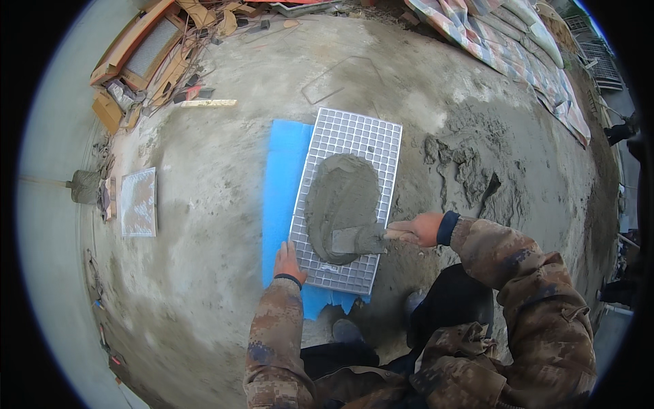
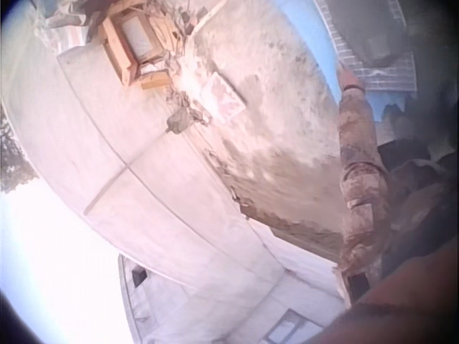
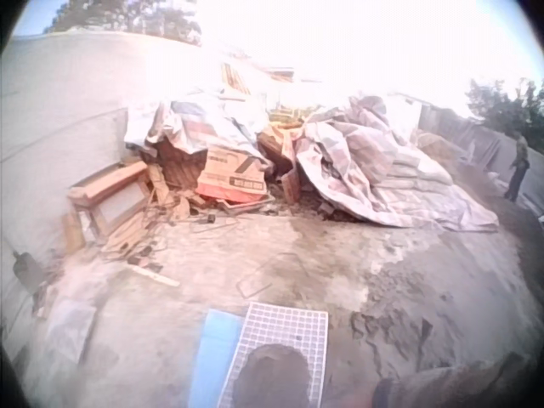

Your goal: The person scoops cement with a trowel, spreads it evenly on a rectangular tile, then places the tile onto a prepared floor area. The process is repeated for a second tile, aligning each with adjacent tiles.

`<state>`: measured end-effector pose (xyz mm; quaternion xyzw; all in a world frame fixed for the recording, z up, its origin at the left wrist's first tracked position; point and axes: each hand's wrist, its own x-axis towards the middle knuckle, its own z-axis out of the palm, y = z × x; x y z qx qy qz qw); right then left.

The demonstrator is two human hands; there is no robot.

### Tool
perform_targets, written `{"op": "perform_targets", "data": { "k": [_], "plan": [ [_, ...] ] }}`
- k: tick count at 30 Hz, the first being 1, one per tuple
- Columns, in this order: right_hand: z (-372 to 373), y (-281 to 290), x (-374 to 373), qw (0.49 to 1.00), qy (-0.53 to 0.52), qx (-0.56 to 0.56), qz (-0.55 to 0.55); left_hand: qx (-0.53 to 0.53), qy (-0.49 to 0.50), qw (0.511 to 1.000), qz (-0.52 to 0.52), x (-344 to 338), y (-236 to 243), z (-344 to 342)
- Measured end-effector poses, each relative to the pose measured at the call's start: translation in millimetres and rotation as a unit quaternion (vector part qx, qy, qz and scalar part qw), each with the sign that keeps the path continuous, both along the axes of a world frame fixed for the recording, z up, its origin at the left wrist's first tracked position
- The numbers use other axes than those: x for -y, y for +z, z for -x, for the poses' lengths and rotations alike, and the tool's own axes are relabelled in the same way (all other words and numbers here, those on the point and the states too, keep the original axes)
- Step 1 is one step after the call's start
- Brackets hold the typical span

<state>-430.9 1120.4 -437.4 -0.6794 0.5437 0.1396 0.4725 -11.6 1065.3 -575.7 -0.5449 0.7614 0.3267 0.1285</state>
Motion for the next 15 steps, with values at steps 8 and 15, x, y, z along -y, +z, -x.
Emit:
{"op": "perform_targets", "data": {
  "k": [8, 15],
  "plan": [
    [9.6, -6.5, 38.0, 0.927, -0.295, 0.177, 0.146, -0.138, 0.270, 0.953, 0.002, -57.5, 10.3, -85.6],
    [-14.1, -38.0, 35.6, 0.972, -0.175, 0.151, 0.036, -0.239, 0.399, 0.881, -0.082, -82.6, 51.3, -94.6]
  ]
}}
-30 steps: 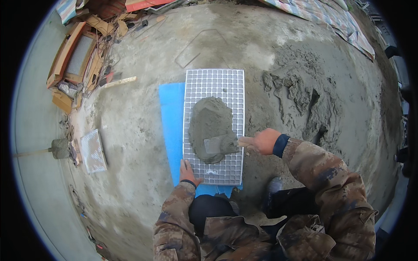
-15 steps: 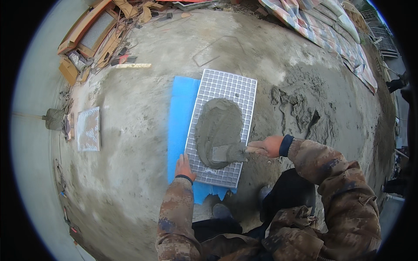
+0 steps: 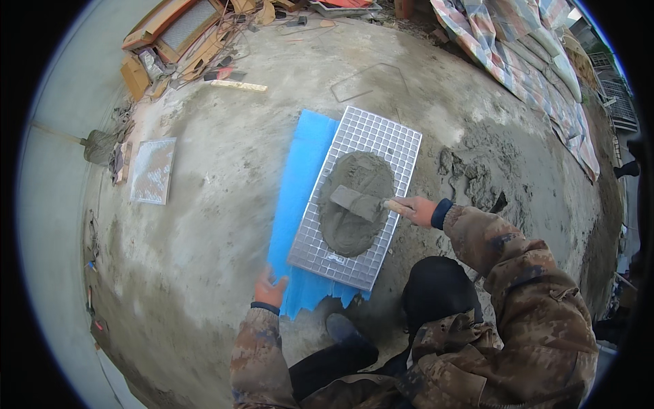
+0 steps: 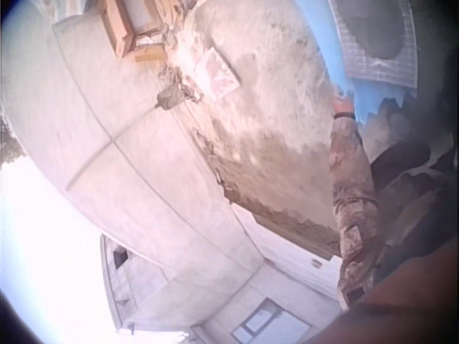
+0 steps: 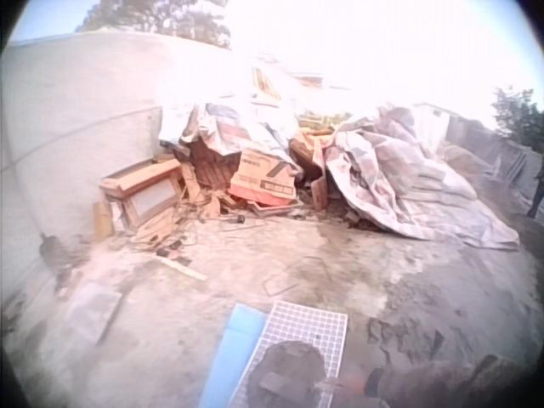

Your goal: The person scoops cement with a trowel, spreads it evenly on a rectangular tile, then places the tile onto a prepared floor area. The process is repeated for a second tile, aligning each with adjacent tiles.

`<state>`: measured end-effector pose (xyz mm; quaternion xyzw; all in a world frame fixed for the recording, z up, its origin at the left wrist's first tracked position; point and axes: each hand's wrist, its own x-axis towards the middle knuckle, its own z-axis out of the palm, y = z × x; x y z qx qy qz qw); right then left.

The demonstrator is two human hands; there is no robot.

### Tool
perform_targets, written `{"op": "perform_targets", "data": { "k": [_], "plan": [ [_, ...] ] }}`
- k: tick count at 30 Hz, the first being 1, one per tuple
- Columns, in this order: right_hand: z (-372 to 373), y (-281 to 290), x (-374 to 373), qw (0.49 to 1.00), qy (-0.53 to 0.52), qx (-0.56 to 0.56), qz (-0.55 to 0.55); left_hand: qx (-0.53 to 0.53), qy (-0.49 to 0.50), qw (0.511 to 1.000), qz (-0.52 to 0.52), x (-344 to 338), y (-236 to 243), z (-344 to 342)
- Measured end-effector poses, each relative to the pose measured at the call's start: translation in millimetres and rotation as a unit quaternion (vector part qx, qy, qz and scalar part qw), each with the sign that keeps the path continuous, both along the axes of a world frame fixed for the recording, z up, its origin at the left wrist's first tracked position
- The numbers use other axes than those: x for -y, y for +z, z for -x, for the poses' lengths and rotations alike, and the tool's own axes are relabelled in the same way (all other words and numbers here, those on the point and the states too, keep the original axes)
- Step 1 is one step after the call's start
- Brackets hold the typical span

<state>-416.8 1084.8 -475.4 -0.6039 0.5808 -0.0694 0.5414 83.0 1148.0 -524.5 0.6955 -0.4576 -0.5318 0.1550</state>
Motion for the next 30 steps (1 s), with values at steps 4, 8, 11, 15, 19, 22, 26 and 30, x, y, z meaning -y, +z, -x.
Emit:
{"op": "perform_targets", "data": {
  "k": [4, 8, 11, 15, 19, 22, 26, 30],
  "plan": [
    [-7.9, 5.3, -18.7, 0.989, 0.139, -0.047, 0.023, -0.028, -0.044, 0.999, -0.006, -7.3, 43.6, 16.3],
    [6.5, 24.1, -4.9, 0.986, 0.161, -0.037, 0.029, -0.079, -0.047, 0.996, 0.008, -35.1, 92.8, 25.0],
    [12.4, 35.7, 0.7, 0.997, 0.067, 0.019, 0.026, -0.099, -0.032, 0.994, -0.017, -59.2, 126.1, 28.6],
    [-5.9, 28.6, 16.8, 0.996, -0.070, 0.052, -0.036, -0.054, -0.073, 0.996, -0.012, -80.8, 162.6, 36.7],
    [-27.0, 5.2, 20.2, 0.998, 0.039, 0.034, 0.028, -0.074, -0.093, 0.993, 0.014, -102.0, 191.4, 56.0],
    [-35.4, -8.4, 4.7, 0.986, 0.159, 0.039, 0.010, -0.119, -0.072, 0.990, 0.006, -117.9, 199.6, 75.8],
    [-53.4, -11.1, -8.7, 0.962, 0.270, -0.030, 0.034, -0.118, -0.124, 0.985, 0.010, -122.1, 192.7, 85.8],
    [-33.9, 2.2, -12.2, 0.915, 0.334, -0.213, 0.076, -0.134, -0.112, 0.985, -0.005, -127.7, 175.0, 82.2]
  ]
}}
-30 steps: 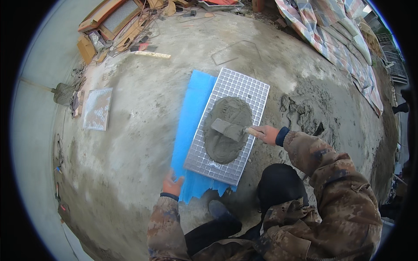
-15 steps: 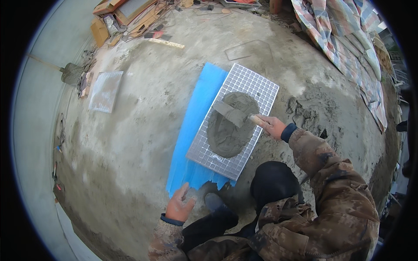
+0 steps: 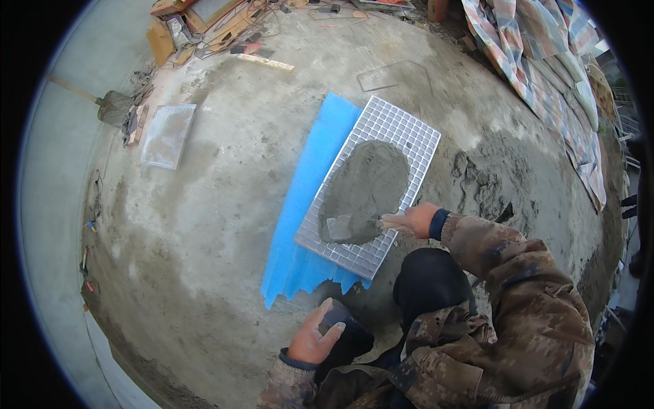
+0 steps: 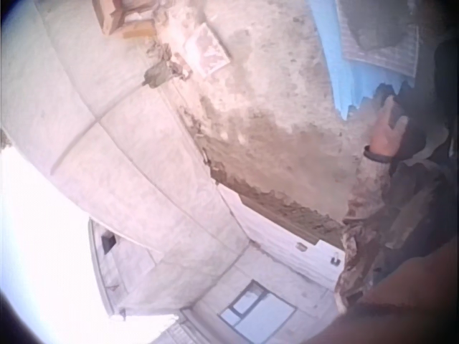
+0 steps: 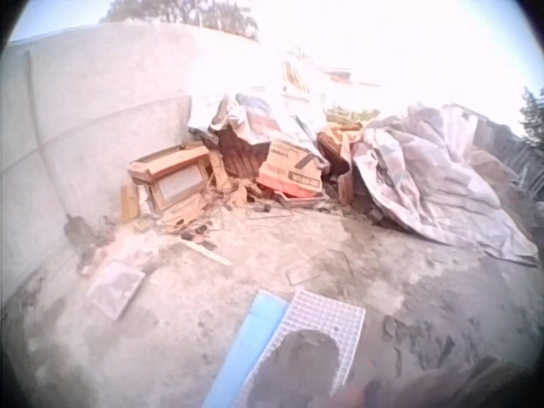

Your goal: The person scoops cement with a trowel, spreads it evenly on a rectangular tile, then places the tile onto a prepared floor area. The process is repeated for a second tile, aligning each with adjacent tiles.

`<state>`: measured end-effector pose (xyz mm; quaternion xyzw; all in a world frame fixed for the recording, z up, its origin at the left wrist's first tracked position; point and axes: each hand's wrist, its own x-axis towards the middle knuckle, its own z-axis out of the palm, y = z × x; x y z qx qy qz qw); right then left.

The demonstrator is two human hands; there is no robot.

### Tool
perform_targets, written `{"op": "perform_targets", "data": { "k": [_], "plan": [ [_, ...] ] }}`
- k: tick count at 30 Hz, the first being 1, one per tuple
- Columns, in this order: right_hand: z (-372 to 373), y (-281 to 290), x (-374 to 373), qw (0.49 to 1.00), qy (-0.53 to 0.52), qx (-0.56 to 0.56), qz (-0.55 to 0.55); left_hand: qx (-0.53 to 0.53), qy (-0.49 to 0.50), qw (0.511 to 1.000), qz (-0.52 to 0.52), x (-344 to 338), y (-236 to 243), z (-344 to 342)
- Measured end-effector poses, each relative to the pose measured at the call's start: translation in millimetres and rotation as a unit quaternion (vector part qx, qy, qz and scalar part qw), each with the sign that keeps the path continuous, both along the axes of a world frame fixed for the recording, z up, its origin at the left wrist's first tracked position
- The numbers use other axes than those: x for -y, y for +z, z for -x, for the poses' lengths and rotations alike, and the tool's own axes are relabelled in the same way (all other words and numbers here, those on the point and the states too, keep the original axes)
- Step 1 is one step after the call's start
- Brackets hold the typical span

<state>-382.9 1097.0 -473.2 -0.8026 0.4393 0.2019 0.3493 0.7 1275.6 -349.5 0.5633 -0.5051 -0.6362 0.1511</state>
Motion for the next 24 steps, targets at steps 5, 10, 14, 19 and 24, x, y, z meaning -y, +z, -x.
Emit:
{"op": "perform_targets", "data": {
  "k": [5, 10, 14, 19, 24],
  "plan": [
    [39.2, -18.7, -35.0, 0.961, -0.272, 0.046, 0.021, 0.025, 0.005, 0.997, -0.077, -8.0, -21.3, -17.7],
    [28.1, -42.0, -57.4, 0.959, -0.152, 0.237, -0.033, 0.029, -0.018, 0.997, -0.074, -1.7, -22.5, -21.8],
    [37.9, -18.4, -39.9, 0.998, 0.013, 0.056, 0.035, 0.052, -0.050, 0.996, -0.059, 9.7, -22.0, -20.5],
    [54.7, -24.8, -17.2, 0.971, -0.045, -0.061, 0.228, 0.017, -0.025, 0.995, -0.095, 9.4, -25.2, -21.9],
    [28.1, -67.5, 8.8, 0.859, -0.350, 0.231, 0.295, 0.011, -0.019, 0.993, -0.114, 7.7, -23.4, -24.5]
  ]
}}
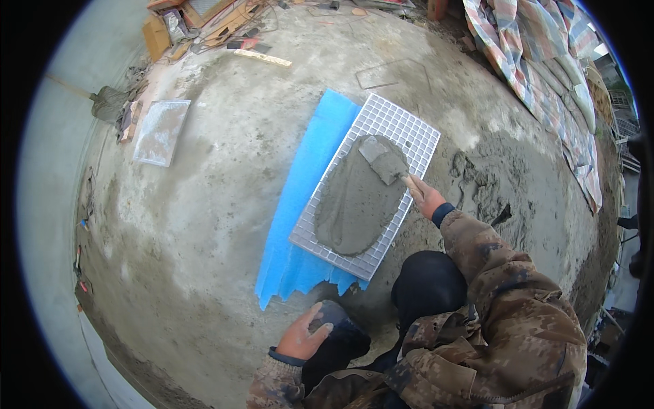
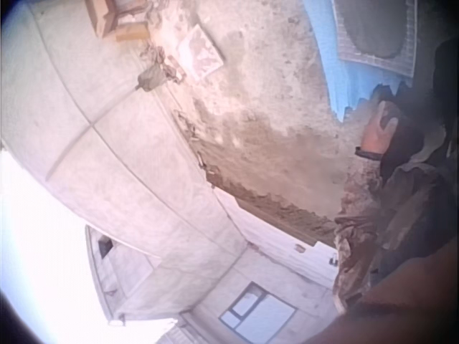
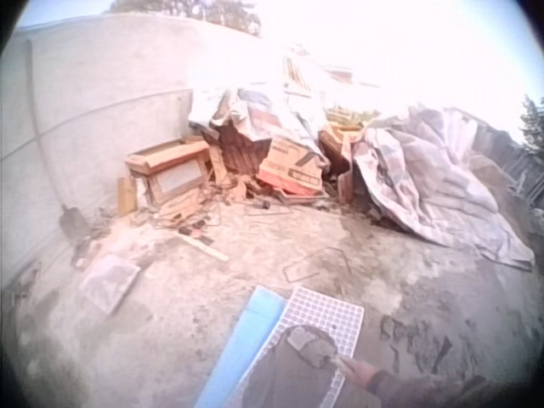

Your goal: The person scoops cement with a trowel, spreads it evenly on a rectangular tile, then places the tile onto a prepared floor area. The process is repeated for a second tile, aligning each with adjacent tiles.

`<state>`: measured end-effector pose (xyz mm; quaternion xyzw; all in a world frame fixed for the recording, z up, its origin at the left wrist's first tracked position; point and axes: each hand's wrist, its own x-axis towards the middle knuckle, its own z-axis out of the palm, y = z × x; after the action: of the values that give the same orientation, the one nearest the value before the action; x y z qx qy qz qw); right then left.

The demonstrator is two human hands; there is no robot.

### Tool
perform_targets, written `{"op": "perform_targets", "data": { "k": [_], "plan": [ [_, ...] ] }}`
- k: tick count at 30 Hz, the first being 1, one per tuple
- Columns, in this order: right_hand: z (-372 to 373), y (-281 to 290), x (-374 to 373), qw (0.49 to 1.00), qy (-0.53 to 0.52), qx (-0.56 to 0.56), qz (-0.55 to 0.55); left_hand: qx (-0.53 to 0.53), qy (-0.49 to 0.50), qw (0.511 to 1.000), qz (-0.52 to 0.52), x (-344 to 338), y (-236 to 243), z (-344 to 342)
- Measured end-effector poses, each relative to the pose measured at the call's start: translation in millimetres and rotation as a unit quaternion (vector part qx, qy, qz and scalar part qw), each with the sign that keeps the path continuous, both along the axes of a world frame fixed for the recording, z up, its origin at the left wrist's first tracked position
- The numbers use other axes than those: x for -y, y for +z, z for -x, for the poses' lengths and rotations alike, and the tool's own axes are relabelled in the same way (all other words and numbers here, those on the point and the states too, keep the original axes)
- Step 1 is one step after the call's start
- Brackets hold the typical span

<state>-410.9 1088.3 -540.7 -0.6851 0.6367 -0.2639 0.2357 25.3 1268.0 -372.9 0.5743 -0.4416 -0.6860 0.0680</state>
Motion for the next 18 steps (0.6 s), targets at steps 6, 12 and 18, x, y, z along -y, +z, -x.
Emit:
{"op": "perform_targets", "data": {
  "k": [6, 12, 18],
  "plan": [
    [-26.6, 31.5, -30.1, 0.887, 0.046, 0.154, -0.433, -0.016, 0.009, 1.000, 0.013, 0.4, 0.5, -2.5],
    [-59.3, 25.9, -30.2, 0.896, 0.235, 0.123, -0.357, -0.013, -0.015, 0.999, 0.033, 1.2, -5.7, -1.3],
    [-52.6, 42.3, -6.5, 0.893, 0.344, -0.155, -0.246, 0.009, -0.030, 0.999, 0.030, 7.4, -2.9, 1.4]
  ]
}}
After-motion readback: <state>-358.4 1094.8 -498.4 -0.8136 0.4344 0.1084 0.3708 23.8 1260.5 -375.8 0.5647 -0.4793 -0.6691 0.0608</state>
